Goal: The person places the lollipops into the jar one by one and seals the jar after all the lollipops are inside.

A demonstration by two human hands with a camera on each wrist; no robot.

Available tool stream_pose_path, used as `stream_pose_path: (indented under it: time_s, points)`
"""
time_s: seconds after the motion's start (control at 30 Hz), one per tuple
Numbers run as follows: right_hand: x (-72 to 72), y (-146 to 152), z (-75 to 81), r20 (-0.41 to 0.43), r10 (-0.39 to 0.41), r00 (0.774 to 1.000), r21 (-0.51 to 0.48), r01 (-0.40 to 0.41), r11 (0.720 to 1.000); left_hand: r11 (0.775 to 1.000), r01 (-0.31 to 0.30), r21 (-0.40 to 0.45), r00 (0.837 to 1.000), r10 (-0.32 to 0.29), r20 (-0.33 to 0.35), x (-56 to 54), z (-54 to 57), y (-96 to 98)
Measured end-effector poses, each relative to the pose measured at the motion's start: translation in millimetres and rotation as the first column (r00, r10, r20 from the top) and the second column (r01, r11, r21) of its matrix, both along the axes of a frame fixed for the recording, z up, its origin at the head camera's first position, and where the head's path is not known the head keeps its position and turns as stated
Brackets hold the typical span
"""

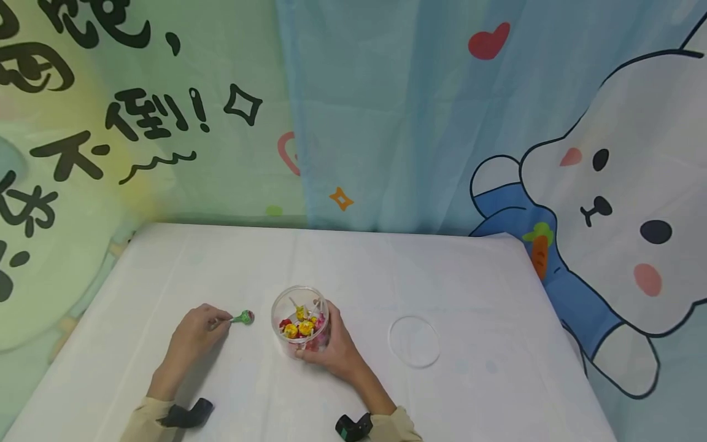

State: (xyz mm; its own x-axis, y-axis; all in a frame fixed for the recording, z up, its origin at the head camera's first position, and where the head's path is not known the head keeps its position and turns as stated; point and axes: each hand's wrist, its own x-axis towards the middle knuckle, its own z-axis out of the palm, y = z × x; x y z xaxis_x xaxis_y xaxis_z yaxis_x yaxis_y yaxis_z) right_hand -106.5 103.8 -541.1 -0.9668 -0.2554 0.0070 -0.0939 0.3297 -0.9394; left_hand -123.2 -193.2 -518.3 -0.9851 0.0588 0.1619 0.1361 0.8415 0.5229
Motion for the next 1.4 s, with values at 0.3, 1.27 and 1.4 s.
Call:
stream_pose_path:
  time_s: [0.3, 1.27, 1.4]
  points:
    - [0.8, -1, -0.1, 0.003, 0.001, 1.000, -0.009, -0.001, 1.000, 0.998, -0.006, 0.056, 1.000, 0.006, 0.000, 1.5, -4.1, 0.4]
    - [0.1, -2, 0.9, 0.015, -0.005, 1.000, -0.017, 0.005, 1.000, 0.678, 0.145, 0.721, 0.987, -0.043, -0.158, 18.6, 74.5, 47.7]
    - [1.1, -2, 1.1, 0.029, -0.002, 1.000, -0.012, 0.002, 1.000, 0.691, 0.179, 0.701, 0.981, -0.075, -0.176, 18.9, 73.0, 54.1]
